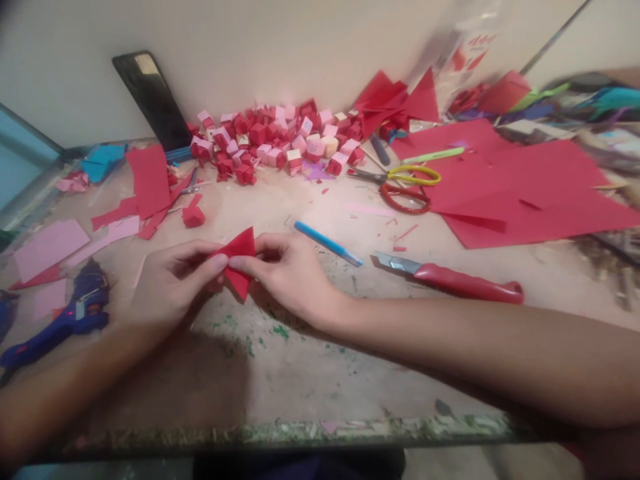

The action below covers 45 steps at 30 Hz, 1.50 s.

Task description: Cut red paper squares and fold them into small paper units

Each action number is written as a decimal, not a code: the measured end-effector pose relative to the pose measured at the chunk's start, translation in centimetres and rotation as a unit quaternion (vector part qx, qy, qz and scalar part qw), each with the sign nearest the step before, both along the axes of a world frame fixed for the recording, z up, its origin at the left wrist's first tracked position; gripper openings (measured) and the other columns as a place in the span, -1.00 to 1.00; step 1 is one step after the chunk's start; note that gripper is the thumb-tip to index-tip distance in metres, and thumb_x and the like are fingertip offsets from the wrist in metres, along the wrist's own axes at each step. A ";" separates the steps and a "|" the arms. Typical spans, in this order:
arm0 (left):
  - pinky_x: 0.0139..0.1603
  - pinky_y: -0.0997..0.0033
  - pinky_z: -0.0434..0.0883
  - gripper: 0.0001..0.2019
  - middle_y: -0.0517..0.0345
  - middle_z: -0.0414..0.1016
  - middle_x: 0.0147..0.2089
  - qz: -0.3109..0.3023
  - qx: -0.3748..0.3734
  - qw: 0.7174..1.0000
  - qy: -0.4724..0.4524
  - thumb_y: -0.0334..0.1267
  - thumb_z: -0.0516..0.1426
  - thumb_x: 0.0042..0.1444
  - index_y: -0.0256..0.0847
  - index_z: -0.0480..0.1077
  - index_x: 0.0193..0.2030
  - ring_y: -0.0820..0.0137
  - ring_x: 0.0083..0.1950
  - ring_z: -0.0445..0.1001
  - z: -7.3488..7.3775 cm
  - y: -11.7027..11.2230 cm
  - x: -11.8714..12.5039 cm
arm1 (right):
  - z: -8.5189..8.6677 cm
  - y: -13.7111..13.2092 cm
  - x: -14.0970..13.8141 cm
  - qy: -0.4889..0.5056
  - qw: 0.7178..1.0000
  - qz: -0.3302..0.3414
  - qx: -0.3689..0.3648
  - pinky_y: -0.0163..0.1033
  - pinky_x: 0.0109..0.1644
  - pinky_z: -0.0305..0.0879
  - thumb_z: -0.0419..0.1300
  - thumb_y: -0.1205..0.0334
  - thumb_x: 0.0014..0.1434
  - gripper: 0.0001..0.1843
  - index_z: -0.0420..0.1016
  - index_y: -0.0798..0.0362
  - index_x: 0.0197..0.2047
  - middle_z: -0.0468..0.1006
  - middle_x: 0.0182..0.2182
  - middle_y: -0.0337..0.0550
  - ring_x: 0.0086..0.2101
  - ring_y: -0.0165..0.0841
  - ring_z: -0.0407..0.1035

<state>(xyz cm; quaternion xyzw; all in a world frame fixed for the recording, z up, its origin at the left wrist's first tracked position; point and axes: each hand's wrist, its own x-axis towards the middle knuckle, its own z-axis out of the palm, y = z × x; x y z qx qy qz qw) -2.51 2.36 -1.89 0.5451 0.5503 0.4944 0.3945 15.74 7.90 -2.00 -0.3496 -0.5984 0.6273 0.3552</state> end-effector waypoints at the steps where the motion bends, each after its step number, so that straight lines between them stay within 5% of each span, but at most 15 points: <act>1: -0.51 0.50 0.45 -0.91 0.23 0.57 -0.52 0.000 -0.001 1.000 0.000 -0.24 0.31 0.25 -0.14 0.65 -0.26 0.45 -0.55 0.51 -0.1 0.0 0.0 | 0.0 0.0 0.0 0.004 1.000 0.003 0.002 -0.30 -0.33 0.37 0.51 0.10 0.18 -0.75 0.70 0.11 -0.35 0.67 -0.41 -0.18 -0.41 -0.39 0.47; 13: -0.53 0.47 0.37 -0.83 0.26 0.49 -0.58 -0.002 -0.001 1.000 0.019 -0.18 0.28 0.31 -0.13 0.63 -0.30 0.46 -0.57 0.42 0.0 -0.3 0.0 | -0.3 0.1 0.2 0.017 1.000 -0.008 0.014 -0.31 -0.38 0.31 0.47 0.02 0.21 -0.69 0.68 0.09 -0.39 0.60 -0.48 -0.21 -0.47 -0.42 0.37; 19: -0.41 0.45 0.37 -0.82 0.22 0.62 -0.38 -0.042 0.005 0.997 0.067 -0.21 0.20 0.39 -0.12 0.60 -0.25 0.41 -0.42 0.51 0.2 -0.8 -0.1 | -0.1 0.0 0.0 0.018 1.000 0.002 0.007 -0.34 -0.42 0.18 0.47 0.06 0.19 -0.66 0.62 0.11 -0.47 0.49 -0.53 -0.28 -0.49 -0.48 0.24; 26: -0.43 0.41 0.24 -0.69 0.29 0.34 -0.52 -0.053 0.018 0.990 0.131 -0.11 0.12 0.47 -0.12 0.47 -0.33 0.43 -0.49 0.30 -0.6 -0.5 -0.4 | -0.2 0.0 0.2 0.021 0.999 0.035 -0.001 -0.33 -0.41 0.15 0.45 0.09 0.22 -0.68 0.62 0.10 -0.47 0.46 -0.55 -0.30 -0.50 -0.48 0.23; 32: -0.45 0.44 0.23 -0.73 0.33 0.43 -0.52 -0.059 0.034 0.985 0.160 -0.14 0.11 0.48 -0.11 0.47 -0.28 0.46 -0.52 0.33 -0.2 -0.8 -0.4 | -0.1 0.0 0.3 0.049 0.998 0.023 -0.023 -0.32 -0.29 0.32 0.51 0.11 0.16 -0.77 0.71 0.11 -0.33 0.63 -0.40 -0.20 -0.39 -0.43 0.39; 38: -0.41 0.50 0.29 -0.77 0.36 0.49 -0.48 -0.055 0.026 0.981 0.183 -0.19 0.11 0.48 -0.14 0.48 -0.24 0.50 -0.48 0.42 -0.1 -0.9 -0.4 | 0.0 0.0 0.4 0.061 0.997 0.020 -0.038 -0.34 -0.51 0.15 0.48 -0.01 0.20 -0.61 0.63 0.11 -0.49 0.46 -0.59 -0.26 -0.55 -0.47 0.24; 45: -0.36 0.52 0.35 -0.73 0.34 0.52 -0.45 -0.078 0.022 0.979 0.186 -0.16 0.08 0.50 -0.14 0.47 -0.25 0.50 -0.44 0.45 -0.1 -0.8 -0.4 | 0.0 0.1 0.3 0.063 0.997 -0.001 -0.035 -0.32 -0.50 0.15 0.47 -0.02 0.21 -0.60 0.62 0.09 -0.49 0.44 -0.58 -0.24 -0.54 -0.45 0.24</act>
